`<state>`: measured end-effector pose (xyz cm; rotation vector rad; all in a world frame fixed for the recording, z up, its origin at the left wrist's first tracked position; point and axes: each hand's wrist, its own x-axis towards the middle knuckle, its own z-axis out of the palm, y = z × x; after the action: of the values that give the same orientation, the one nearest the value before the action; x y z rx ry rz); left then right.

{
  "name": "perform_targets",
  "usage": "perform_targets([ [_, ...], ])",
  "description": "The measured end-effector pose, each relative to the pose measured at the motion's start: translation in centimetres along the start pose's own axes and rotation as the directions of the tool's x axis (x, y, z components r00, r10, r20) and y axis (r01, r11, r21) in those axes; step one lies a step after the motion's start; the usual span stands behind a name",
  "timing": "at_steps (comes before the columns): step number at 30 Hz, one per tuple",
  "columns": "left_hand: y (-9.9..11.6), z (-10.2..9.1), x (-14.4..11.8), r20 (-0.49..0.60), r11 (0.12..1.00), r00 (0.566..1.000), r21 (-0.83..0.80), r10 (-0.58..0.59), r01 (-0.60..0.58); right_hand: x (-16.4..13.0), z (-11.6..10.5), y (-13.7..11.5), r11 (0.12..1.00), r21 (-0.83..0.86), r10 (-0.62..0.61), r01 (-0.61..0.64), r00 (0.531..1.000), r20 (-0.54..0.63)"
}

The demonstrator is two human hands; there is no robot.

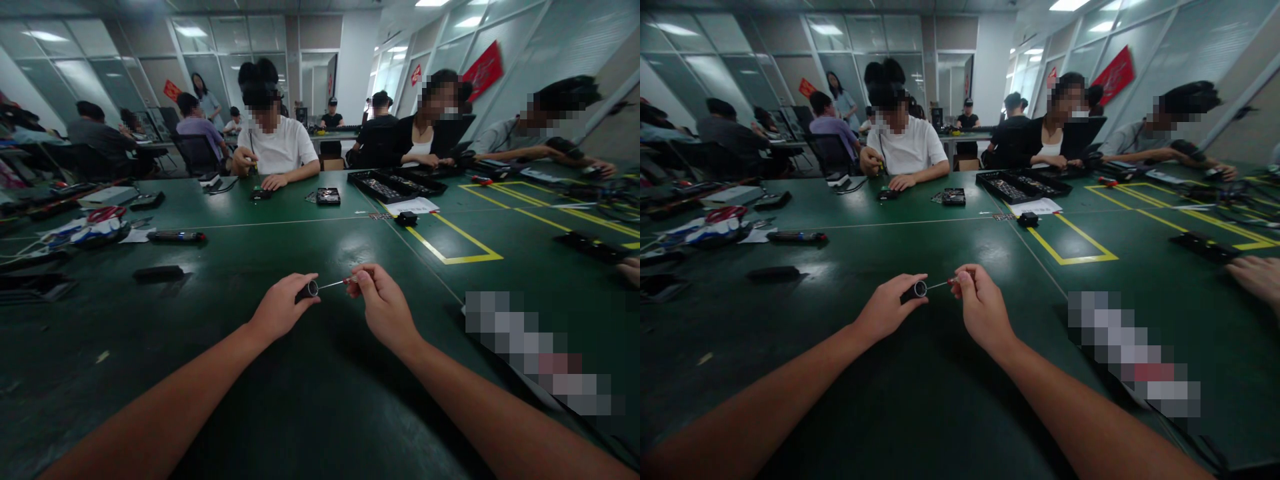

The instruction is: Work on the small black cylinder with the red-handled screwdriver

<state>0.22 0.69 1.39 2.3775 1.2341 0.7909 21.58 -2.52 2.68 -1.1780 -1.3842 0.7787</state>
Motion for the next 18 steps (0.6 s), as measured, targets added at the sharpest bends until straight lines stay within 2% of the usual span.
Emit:
perform_targets([
  [4,0.08,0.0,-0.01,0.012,1.0,1.0,0.006,-0.001,0.001,0.18,-0.01,-0.03,1.0,0.001,0.017,-0.017,0.999,-0.03],
  [10,-0.19,0.06,-0.05,0.007,1.0,1.0,0.002,-0.005,0.005,-0.21,-0.54,-0.47,0.995,-0.061,-0.088,0.082,0.989,-0.119],
  [18,0.01,0.01,0.0,0.004,1.0,1.0,0.011,-0.003,0.003,-0.65,-0.26,-0.69,0.98,-0.116,-0.161,0.159,0.987,-0.008],
])
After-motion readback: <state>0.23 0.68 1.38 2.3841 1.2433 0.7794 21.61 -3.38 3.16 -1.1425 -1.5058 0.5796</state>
